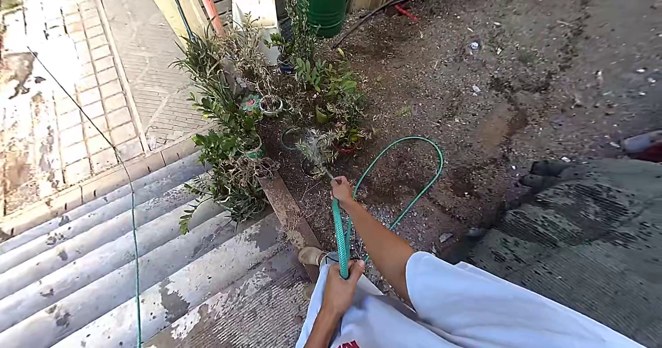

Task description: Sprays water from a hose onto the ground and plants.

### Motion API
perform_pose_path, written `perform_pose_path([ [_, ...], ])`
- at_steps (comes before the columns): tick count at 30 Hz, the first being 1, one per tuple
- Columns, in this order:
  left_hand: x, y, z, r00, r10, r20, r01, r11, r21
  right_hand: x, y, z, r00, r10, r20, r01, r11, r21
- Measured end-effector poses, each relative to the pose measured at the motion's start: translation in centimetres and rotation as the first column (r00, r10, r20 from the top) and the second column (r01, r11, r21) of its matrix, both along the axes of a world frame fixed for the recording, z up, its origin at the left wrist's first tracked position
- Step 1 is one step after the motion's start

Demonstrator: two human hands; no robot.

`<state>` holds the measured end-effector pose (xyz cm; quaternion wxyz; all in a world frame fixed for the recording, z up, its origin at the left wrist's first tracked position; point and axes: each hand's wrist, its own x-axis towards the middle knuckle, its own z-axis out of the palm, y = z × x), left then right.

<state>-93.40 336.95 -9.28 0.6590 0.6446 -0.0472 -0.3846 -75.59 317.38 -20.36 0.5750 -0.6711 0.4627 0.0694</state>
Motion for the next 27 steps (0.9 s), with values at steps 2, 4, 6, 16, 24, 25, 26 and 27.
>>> perform_pose_path([
  [2,-0.3,0.1,0.0,1.0,-0.006,-0.004,0.006,1.0,0.007,-0.1,0.1,0.2,1.0,-0.007,0.01,0.007,1.0,-0.013],
  [4,-0.5,0.3,0.1,1.0,-0.015,-0.007,0.015,1.0,0.014,-0.3,0.4,0.0,0.998,0.065,-0.026,-0.065,0.998,-0.006],
  [6,-0.7,0.3,0.1,1.0,-0.028,-0.002,0.028,1.0,0.013,-1.1,0.4,-0.3,0.995,0.076,-0.059,-0.076,0.997,-0.007],
  [16,-1.0,1.0,0.0,0.998,-0.044,-0.04,0.045,0.998,0.033,-5.2,0.0,-2.4,0.985,0.006,-0.172,-0.014,0.999,-0.047],
  [24,-0.6,0.7,0.2,0.995,-0.098,-0.01,0.098,0.991,0.089,-6.7,-4.3,-1.3,0.978,-0.2,-0.056,0.187,0.966,-0.18],
  [25,-0.6,0.6,0.4,0.994,-0.109,-0.012,0.109,0.99,0.093,-6.7,-4.5,-1.1,0.977,-0.206,-0.057,0.193,0.964,-0.183],
  [26,-0.6,0.5,0.4,0.993,-0.117,-0.014,0.118,0.989,0.093,-6.8,-4.6,-0.8,0.975,-0.216,-0.057,0.203,0.962,-0.183],
  [27,-0.5,0.4,0.4,0.992,-0.123,-0.014,0.123,0.988,0.089,-6.8,-4.6,-0.5,0.971,-0.233,-0.052,0.22,0.958,-0.182],
])
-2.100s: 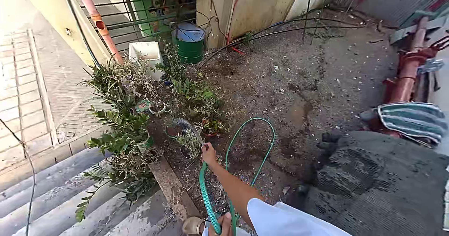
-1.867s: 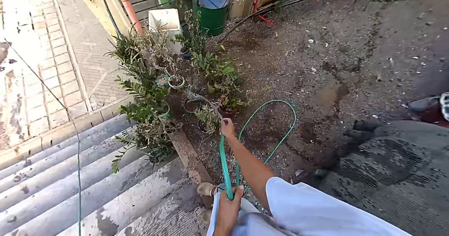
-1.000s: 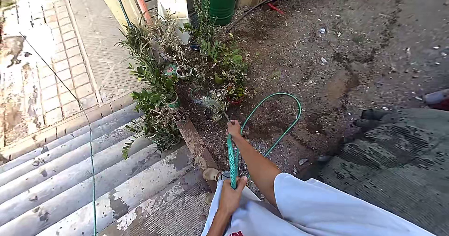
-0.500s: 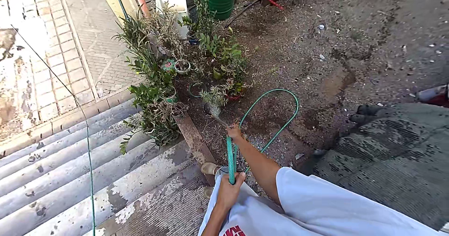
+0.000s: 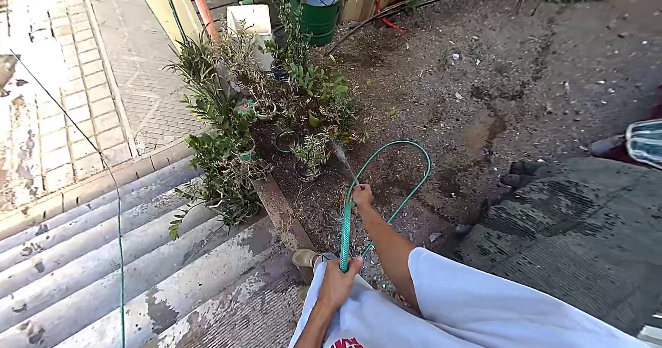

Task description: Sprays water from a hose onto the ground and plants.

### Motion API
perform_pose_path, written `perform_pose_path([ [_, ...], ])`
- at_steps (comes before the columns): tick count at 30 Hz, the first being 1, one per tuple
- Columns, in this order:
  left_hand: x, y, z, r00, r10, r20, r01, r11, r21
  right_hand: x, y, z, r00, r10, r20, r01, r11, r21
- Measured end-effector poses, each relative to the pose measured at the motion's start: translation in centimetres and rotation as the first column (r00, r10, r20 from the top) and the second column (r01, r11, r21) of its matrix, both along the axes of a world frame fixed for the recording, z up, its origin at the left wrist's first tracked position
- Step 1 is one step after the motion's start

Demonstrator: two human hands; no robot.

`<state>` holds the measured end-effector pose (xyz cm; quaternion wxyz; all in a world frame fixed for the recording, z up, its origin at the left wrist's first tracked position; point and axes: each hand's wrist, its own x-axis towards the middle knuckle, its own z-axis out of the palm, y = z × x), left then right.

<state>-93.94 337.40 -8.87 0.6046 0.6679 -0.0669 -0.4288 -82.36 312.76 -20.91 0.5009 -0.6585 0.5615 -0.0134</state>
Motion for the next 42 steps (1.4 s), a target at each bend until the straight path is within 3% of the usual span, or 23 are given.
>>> perform_pose_path([
  [5,0.4,-0.2,0.3,1.0,-0.016,0.016,0.016,1.0,-0.006,0.3,0.1,0.8,0.999,0.024,-0.031,-0.024,1.0,0.009],
  [11,0.7,0.0,1.1,0.997,-0.039,0.066,0.04,0.999,-0.012,3.1,0.4,3.1,0.985,-0.022,0.171,0.016,0.999,0.038],
  [28,1.5,0.2,1.5,0.993,-0.006,0.122,0.013,0.998,-0.06,5.4,1.0,4.6,0.973,-0.001,0.229,-0.012,0.998,0.054],
  [42,1.7,0.4,2.0,0.978,-0.028,0.208,0.049,0.994,-0.096,8.1,1.3,8.4,0.932,0.073,0.356,-0.08,0.997,0.006],
])
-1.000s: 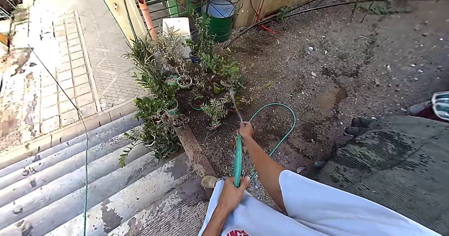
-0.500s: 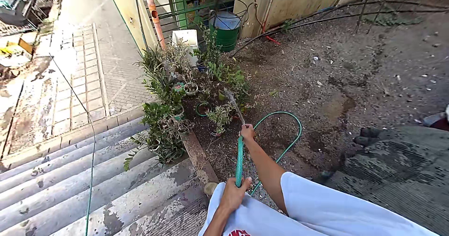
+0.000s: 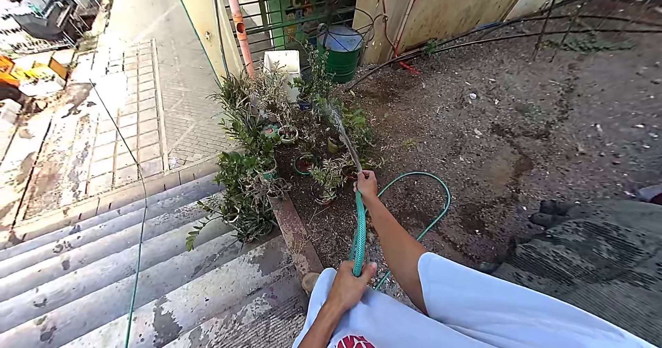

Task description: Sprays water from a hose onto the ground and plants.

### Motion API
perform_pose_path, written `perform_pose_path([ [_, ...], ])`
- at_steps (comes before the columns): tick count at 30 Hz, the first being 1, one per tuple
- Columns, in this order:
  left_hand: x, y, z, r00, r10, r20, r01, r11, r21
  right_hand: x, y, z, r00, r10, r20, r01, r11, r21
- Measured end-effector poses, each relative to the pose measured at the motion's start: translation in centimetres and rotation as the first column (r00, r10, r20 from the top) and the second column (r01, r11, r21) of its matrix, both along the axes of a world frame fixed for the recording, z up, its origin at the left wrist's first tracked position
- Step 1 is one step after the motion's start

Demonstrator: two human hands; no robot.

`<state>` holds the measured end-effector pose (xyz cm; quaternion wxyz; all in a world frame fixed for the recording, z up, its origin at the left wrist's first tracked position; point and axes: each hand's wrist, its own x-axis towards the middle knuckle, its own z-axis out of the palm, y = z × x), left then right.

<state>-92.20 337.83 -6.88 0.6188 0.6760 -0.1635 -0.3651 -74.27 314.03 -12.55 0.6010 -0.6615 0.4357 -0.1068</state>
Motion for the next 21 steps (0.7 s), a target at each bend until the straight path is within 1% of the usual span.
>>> perform_pose_path([
  [8,0.4,0.2,0.5,1.0,-0.008,0.028,0.008,1.0,0.02,0.5,0.5,1.7,0.999,0.03,0.023,-0.029,0.999,-0.025],
  [17,0.6,0.1,0.4,0.999,-0.017,0.038,0.017,1.0,0.006,0.3,0.4,1.7,0.999,0.005,0.033,-0.005,1.0,-0.011],
  [21,0.7,0.1,0.2,0.999,-0.018,0.047,0.018,1.0,-0.001,0.5,0.5,1.9,1.0,0.031,0.002,-0.031,0.999,-0.018],
])
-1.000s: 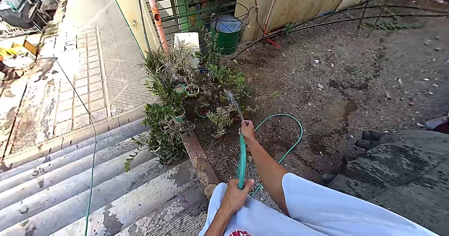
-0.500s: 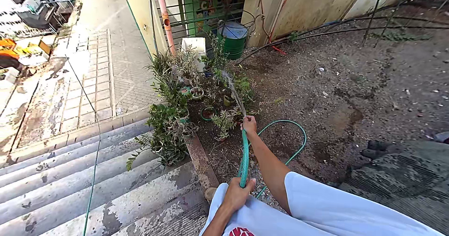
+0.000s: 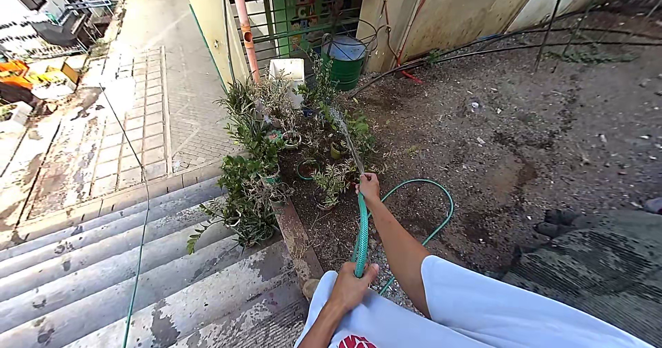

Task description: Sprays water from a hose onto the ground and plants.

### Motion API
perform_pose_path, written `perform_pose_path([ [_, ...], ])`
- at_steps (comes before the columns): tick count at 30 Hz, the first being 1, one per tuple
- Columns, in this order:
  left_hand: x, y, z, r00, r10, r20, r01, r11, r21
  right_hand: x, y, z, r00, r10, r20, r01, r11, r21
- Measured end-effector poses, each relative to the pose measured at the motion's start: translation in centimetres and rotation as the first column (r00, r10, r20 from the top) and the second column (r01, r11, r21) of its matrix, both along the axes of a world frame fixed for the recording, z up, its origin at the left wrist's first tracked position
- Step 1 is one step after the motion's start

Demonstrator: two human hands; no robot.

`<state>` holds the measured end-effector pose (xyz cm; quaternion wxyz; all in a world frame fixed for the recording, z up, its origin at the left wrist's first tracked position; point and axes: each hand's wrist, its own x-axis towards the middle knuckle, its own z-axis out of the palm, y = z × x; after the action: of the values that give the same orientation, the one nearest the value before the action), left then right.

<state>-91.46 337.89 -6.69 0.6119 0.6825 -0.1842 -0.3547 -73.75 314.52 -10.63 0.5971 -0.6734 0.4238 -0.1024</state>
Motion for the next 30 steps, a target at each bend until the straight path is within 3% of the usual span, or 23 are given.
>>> perform_pose_path([
  [30,0.4,0.1,0.0,0.998,0.045,0.049,-0.043,0.998,-0.036,2.8,2.6,1.4,0.996,0.089,0.008,-0.09,0.996,0.009],
])
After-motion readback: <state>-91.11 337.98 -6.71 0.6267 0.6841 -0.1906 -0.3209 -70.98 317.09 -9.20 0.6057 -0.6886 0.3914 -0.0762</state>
